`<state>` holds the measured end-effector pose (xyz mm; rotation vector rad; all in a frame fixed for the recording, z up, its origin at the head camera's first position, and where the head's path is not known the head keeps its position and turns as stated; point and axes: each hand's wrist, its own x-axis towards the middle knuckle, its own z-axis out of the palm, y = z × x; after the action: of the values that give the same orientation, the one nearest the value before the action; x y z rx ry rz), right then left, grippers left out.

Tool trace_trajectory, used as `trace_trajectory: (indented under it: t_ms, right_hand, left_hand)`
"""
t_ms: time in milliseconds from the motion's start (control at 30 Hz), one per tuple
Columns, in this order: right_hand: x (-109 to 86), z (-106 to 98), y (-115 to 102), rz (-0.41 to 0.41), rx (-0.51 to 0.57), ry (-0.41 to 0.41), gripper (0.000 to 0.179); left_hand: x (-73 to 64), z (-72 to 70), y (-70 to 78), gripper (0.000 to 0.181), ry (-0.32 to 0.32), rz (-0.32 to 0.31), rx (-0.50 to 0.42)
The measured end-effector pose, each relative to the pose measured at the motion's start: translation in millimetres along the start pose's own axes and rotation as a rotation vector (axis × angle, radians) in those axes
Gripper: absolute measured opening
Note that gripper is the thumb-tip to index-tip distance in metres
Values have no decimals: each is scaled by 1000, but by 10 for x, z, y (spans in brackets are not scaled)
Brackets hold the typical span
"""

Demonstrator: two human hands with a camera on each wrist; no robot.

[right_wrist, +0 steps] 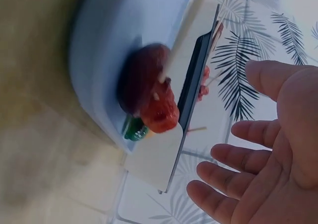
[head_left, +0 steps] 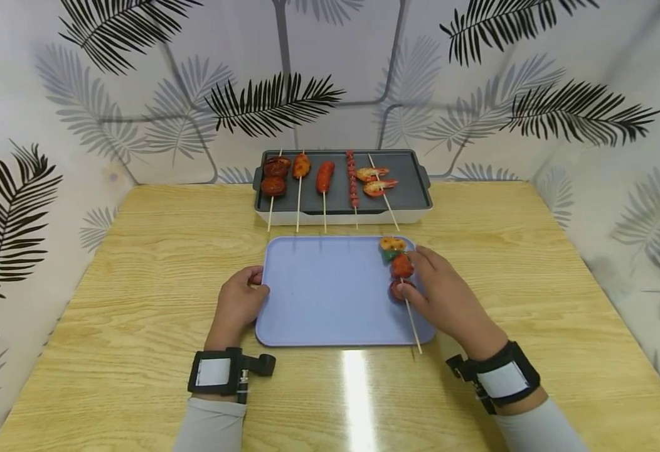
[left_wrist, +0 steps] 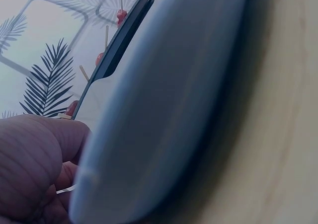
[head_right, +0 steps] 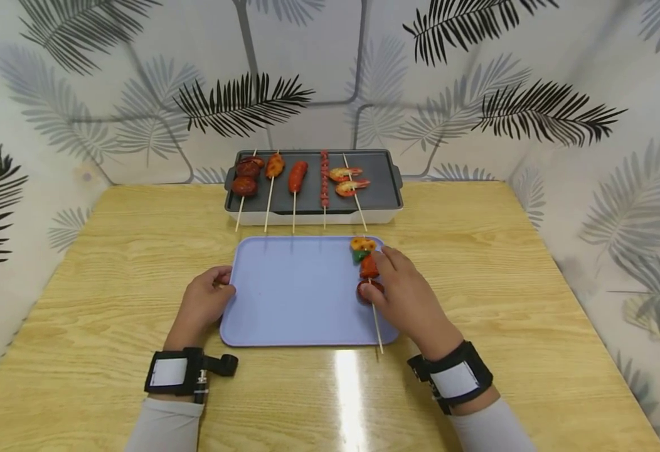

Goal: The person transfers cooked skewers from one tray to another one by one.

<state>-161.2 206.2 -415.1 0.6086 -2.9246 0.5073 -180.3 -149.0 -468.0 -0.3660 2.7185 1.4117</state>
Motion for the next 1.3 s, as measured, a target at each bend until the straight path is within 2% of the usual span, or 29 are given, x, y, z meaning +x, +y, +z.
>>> trace_trajectory:
  t_ms: [200, 467, 633, 933, 1167, 1300]
  right_hand:
    - [165, -89, 51, 49, 48, 21, 66]
    - [469, -129, 154, 119, 289, -12, 58]
    - [668, -114, 243, 133, 340, -9, 58]
    - [901, -67, 320, 172, 301, -18, 58]
    - [1044, -107, 305, 120, 229, -4, 56]
    - [1113, -133, 300, 118, 196, -27, 57]
  left_hand:
    - [1, 2, -4, 42, -8, -3, 15]
    - [-1, 1, -3, 42, -4, -2, 9]
    - [3, 6, -13, 43, 0, -3, 4]
    - [7, -2, -17, 44, -13, -3, 6]
    - [5, -14, -12, 44, -18, 8, 14]
    - [12, -13, -8, 44, -23, 7, 17]
